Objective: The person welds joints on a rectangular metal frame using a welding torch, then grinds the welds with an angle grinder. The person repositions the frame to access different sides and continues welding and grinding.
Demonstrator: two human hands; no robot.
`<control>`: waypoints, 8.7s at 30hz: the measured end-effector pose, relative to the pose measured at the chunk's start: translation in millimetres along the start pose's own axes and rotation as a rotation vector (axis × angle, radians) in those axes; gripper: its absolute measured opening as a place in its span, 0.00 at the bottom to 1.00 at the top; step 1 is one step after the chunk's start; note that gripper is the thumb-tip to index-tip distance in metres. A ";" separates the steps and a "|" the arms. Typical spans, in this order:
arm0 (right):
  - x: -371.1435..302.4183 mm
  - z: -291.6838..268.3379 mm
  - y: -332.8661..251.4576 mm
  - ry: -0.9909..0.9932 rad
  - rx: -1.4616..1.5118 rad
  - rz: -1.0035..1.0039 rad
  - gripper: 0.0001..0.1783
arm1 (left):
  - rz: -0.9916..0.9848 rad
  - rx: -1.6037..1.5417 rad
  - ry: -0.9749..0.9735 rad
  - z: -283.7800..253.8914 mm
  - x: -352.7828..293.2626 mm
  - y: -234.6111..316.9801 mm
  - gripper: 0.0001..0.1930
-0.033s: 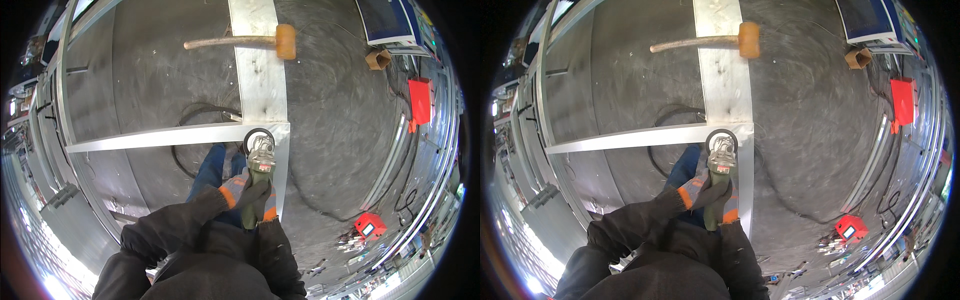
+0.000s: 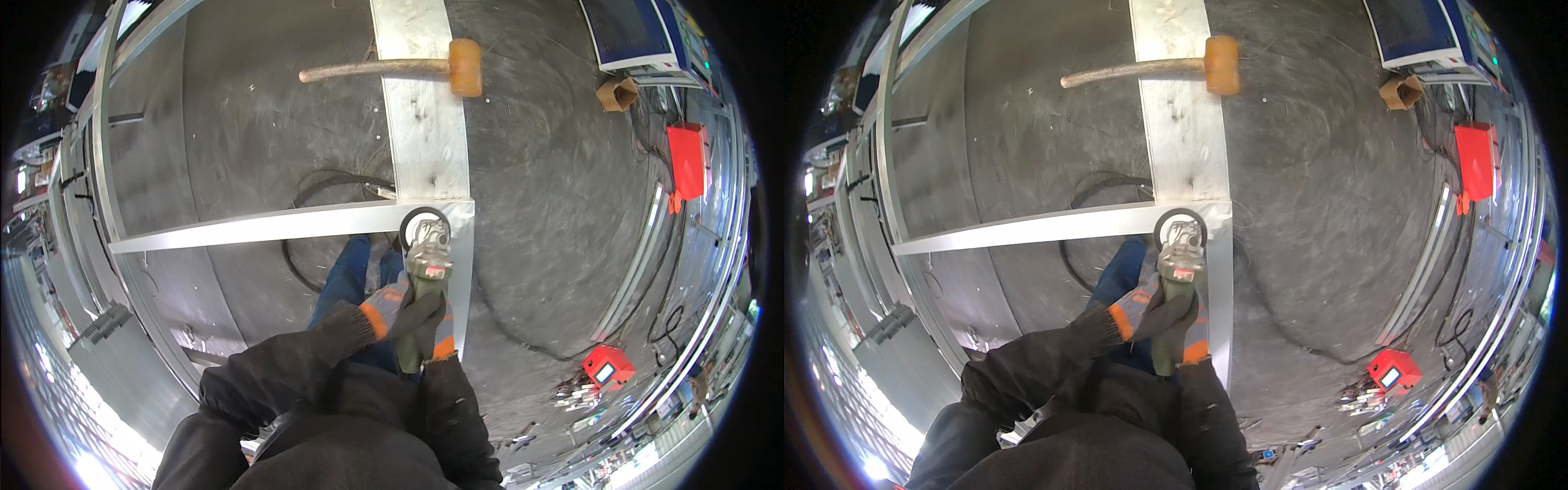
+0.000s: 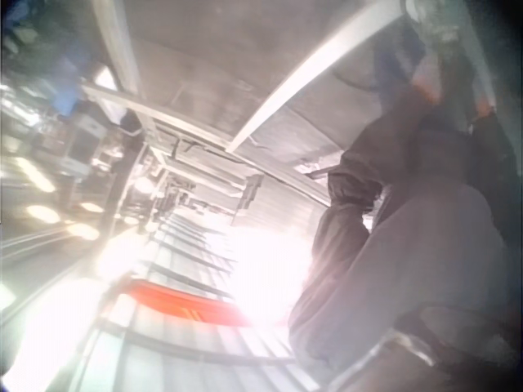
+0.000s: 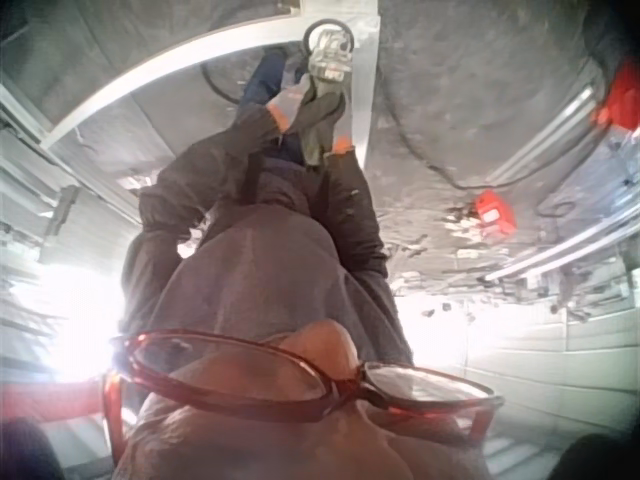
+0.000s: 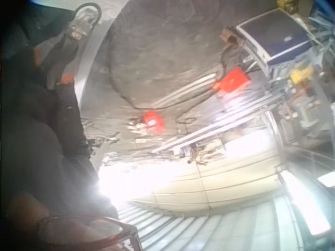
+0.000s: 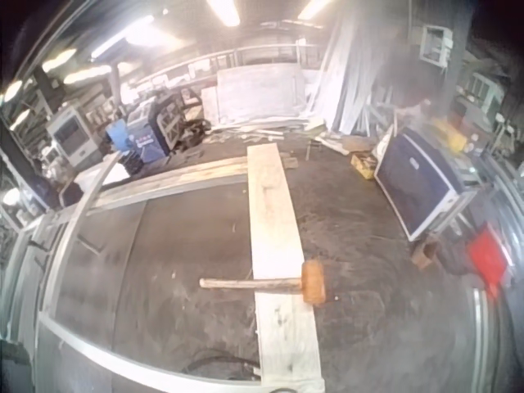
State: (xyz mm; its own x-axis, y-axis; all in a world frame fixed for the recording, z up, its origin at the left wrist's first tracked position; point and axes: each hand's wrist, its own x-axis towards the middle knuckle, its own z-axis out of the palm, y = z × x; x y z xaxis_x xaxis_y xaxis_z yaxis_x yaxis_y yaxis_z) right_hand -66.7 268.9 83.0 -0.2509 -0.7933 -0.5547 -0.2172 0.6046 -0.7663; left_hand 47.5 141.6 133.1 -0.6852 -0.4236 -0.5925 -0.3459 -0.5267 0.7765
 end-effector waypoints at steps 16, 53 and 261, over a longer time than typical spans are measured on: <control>0.9 29.9 79.0 0.035 0.297 0.198 0.30 | 0.099 0.344 -0.232 -19.0 23.5 15.6 0.17; -5.0 -33.6 -9.3 0.335 0.435 0.231 0.19 | -0.194 -0.125 0.081 55.1 38.0 -25.6 0.25; 5.7 941.3 -457.4 -1.266 -0.979 -0.611 0.39 | 0.432 -1.271 1.620 -639.9 -581.1 -273.4 0.31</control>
State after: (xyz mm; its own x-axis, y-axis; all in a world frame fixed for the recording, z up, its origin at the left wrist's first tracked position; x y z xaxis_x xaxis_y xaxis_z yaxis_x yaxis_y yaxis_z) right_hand 919.2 -79.8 125.4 0.8236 -0.1743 -0.5397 -0.5639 -0.3528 -0.7467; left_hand 950.4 60.1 127.9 0.6978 -0.3683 -0.6144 0.6487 -0.0388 0.7600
